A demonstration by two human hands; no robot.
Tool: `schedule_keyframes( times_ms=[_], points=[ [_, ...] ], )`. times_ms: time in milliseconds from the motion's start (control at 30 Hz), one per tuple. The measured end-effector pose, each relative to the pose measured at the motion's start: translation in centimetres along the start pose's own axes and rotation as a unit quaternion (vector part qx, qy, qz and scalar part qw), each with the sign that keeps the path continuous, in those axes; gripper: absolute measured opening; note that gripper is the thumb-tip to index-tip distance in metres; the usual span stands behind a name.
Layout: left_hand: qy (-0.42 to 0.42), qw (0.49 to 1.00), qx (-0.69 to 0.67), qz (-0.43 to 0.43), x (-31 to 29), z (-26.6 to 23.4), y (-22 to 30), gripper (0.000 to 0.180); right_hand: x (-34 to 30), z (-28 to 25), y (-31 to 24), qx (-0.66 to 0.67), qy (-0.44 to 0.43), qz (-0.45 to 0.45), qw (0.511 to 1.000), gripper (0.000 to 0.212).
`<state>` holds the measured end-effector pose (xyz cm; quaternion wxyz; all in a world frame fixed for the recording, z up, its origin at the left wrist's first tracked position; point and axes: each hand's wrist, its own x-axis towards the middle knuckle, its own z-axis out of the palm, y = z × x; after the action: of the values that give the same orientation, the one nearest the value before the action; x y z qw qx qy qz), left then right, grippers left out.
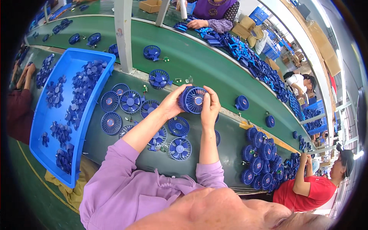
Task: The person assembles small electric fans by picking up fan bodies and grilles from a conveyor belt, snapping the grilles onto the fan bodies by hand, and setting the assembled units back on the belt.
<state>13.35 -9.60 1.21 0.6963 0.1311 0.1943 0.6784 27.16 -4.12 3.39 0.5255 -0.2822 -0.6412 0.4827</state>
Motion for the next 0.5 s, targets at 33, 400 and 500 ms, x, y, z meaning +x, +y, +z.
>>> schedule_keyframes(
  times_ms=[33,400,500],
  points=[
    [-0.007,1.0,-0.016,-0.016,0.1,-0.2,0.1,0.039,-0.2,0.5,-0.1,-0.069,0.009,-0.045,0.997,0.024],
    [-0.016,0.994,-0.092,-0.052,0.1,-1.3,-0.9,0.037,-0.4,-0.4,-0.6,-0.235,-0.19,-0.111,0.947,0.057],
    [0.042,0.997,-0.068,-0.012,0.0,0.1,-0.8,0.037,-0.3,-0.4,-0.5,-0.292,-0.256,-0.156,0.908,0.087]
  ],
)
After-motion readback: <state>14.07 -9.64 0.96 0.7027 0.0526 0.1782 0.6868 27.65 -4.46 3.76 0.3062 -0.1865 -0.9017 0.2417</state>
